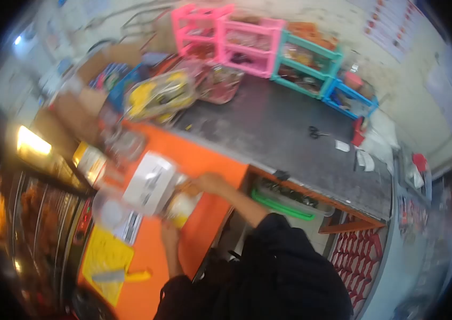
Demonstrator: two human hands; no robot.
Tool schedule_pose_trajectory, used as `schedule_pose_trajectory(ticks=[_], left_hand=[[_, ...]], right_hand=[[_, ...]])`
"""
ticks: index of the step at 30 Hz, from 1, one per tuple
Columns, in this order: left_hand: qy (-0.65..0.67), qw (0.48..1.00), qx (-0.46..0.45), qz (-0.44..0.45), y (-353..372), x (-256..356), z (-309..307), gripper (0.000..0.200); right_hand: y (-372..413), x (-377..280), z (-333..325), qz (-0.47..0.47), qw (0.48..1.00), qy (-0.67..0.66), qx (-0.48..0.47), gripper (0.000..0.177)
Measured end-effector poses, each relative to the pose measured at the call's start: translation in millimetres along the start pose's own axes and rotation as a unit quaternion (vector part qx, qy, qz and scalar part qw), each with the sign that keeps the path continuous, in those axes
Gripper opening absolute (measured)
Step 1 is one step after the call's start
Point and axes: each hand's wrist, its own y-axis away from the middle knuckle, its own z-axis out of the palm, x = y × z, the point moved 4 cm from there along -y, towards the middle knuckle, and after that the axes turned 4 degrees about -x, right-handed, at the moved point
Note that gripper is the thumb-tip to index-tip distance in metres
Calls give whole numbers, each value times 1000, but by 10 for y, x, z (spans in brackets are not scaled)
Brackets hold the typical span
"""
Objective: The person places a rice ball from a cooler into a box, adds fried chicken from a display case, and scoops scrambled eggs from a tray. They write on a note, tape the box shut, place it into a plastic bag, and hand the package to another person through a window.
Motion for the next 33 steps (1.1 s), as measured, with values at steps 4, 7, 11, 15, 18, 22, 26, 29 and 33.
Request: schedule_pose_trajectory(ticks=[4,7,11,15,18,22,26,29,33], left_hand=[[-129,979,90,128,138,238,-104,35],[-138,974,105,146,255,826,-120,33],[-95,988,-60,103,282,1998,359,31],[-106,949,-154,254,-69,3038,1398,33],[-164,929,-170,285,-648,3445,2098,30],[-172,904,-180,348,-1143,3750,2492,29],[-149,905,-200,346,-1313,3825,2670,30],[-109,918,-215,315,-1239,3854,2670,31],[-47,936,-221,271,-1136,3892,2601,29]], right_hand=[[71,165,-46,-76,975,-207,-11,38],[703,407,-489,-58,990,-130,6,34],[1670,1203,-1064,19,990,-112,77,26],[2232,2107,-1526,215,942,-123,226,30],[2251,2702,-1646,266,903,-133,311,34],[2148,2979,-1777,291,887,-142,329,35],[2377,2790,-2030,307,856,-147,388,28],[2430,2550,-2269,307,832,-93,452,24],[2110,2510,-2413,315,858,24,405,21]])
